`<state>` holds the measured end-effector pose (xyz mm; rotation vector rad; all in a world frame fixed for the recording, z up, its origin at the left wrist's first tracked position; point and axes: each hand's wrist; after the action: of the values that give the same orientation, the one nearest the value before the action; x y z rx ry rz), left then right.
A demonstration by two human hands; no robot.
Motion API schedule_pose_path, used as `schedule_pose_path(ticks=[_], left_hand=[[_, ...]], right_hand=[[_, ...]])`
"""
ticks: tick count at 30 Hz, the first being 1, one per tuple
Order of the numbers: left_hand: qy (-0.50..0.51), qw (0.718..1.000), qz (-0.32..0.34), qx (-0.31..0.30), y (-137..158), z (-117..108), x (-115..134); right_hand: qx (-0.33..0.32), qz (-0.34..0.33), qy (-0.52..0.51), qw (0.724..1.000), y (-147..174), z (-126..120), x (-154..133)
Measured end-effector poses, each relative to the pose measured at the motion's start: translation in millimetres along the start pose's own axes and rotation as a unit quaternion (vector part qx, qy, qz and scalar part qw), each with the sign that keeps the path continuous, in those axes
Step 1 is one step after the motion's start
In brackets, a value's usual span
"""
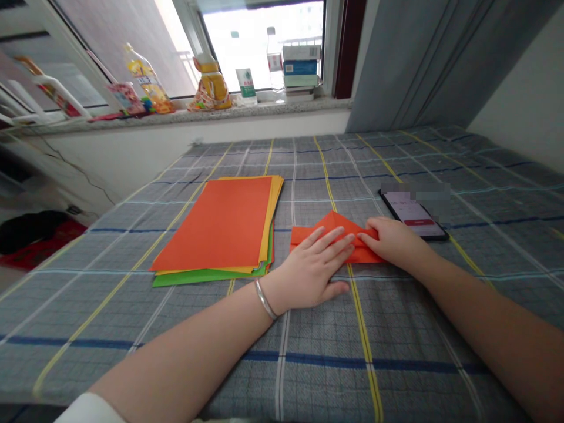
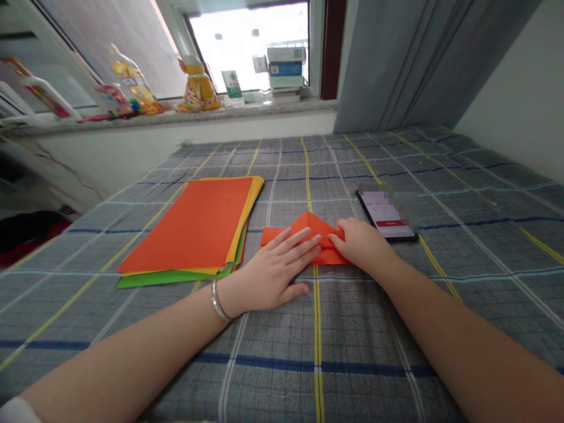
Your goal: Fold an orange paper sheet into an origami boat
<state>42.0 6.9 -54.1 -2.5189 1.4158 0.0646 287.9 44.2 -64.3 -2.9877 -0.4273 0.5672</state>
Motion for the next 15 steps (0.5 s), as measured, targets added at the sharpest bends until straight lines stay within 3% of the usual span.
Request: schedule_pose_path(ticks=[5, 11, 15], left_hand=[[0.08, 0.993, -0.019, -0.082, 0.9, 3.5, -0.3], [0.095, 0.988, -0.03, -0.115, -1.4, 1.6, -4.1], [0.091, 0.99, -0.033, -0.107, -2.8, 1.5, -4.9]], right_hand=[[-0.008, 0.008, 0.012, 1.0, -0.8, 0.0, -0.9], [0.001, 0.01, 0.006, 1.0, 0.8, 0.9, -3.2], [0.032, 0.027, -0.03, 0.999, 1.8, 1.4, 3.9]])
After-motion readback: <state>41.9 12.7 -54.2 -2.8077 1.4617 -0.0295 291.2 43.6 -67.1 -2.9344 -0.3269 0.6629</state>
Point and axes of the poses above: each hand's wrist, its own y-axis away from the middle knuckle, its own z-axis out of the palm, x = y × z, and after that the axes turned 11 degrees about -y, right-handed
